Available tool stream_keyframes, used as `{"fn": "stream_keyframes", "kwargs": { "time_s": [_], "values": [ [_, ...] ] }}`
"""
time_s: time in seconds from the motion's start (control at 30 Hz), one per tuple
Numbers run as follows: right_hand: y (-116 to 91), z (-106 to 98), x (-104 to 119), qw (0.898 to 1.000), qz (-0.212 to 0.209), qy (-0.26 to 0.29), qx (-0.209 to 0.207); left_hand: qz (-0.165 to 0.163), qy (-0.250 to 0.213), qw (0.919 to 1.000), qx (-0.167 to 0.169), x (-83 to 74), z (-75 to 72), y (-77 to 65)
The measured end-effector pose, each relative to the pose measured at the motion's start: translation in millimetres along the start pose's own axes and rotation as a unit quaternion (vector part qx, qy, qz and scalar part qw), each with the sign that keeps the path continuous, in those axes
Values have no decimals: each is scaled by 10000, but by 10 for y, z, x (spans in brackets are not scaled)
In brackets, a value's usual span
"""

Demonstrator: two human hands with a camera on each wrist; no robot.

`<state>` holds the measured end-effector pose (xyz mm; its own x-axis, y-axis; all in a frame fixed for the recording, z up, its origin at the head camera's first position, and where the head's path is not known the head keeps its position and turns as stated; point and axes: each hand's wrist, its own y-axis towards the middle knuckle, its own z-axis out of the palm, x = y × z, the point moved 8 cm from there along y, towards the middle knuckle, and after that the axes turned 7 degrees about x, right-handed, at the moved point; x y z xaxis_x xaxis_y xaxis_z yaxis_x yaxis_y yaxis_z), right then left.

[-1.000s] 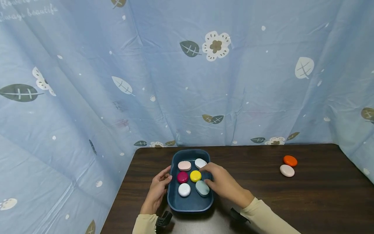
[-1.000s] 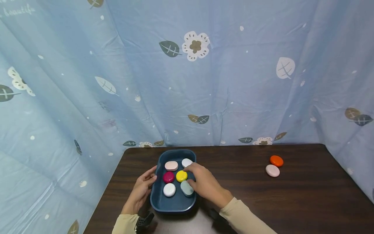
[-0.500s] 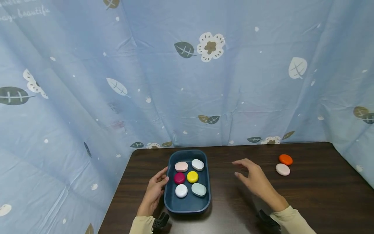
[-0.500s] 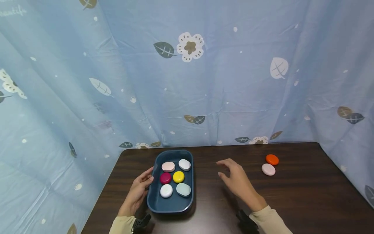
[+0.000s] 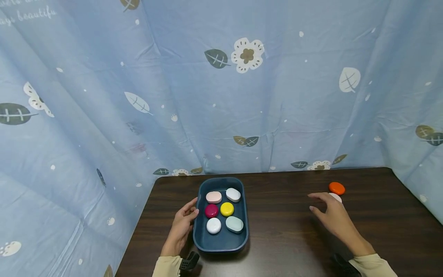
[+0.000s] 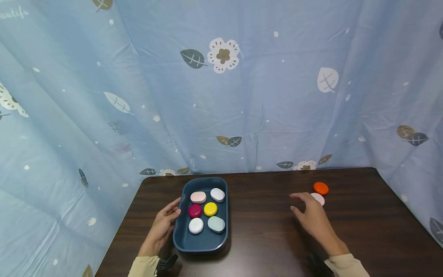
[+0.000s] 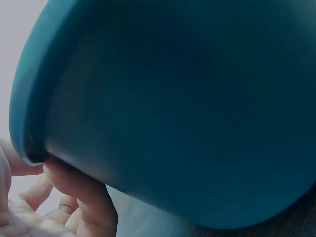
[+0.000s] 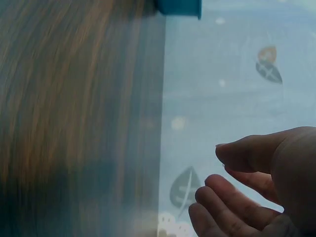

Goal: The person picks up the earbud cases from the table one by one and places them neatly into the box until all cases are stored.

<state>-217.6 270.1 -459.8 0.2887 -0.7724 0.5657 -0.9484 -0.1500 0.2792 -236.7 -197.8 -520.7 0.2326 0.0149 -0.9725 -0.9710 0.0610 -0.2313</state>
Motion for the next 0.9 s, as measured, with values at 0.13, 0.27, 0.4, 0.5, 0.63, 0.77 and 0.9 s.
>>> {"fn": "stream_keyframes", "kwargs": {
  "time_s": [0.13,0.27,0.4,0.5,0.63,0.77,0.9],
  "values": [
    [-36,-90,-143,9997,75,-188,-127,16,-14,10000,15,2,0,1],
    [-53,-159,-280,9992,142,-279,-237,12,-28,10000,31,9,1,2],
    [-64,-222,-403,9981,280,-427,-355,-11,-26,10000,28,16,-5,5],
    [-69,-245,-500,9968,512,-541,-289,-21,-32,10000,28,19,-9,6],
    [-64,-246,-619,9952,741,-631,-83,-11,-66,10000,18,19,-10,7],
    [-54,-232,-706,9942,825,-682,67,6,-73,10000,15,16,-5,7],
    [-27,-219,-782,9927,939,-710,250,12,-59,10000,26,12,4,6]
  ]
}}
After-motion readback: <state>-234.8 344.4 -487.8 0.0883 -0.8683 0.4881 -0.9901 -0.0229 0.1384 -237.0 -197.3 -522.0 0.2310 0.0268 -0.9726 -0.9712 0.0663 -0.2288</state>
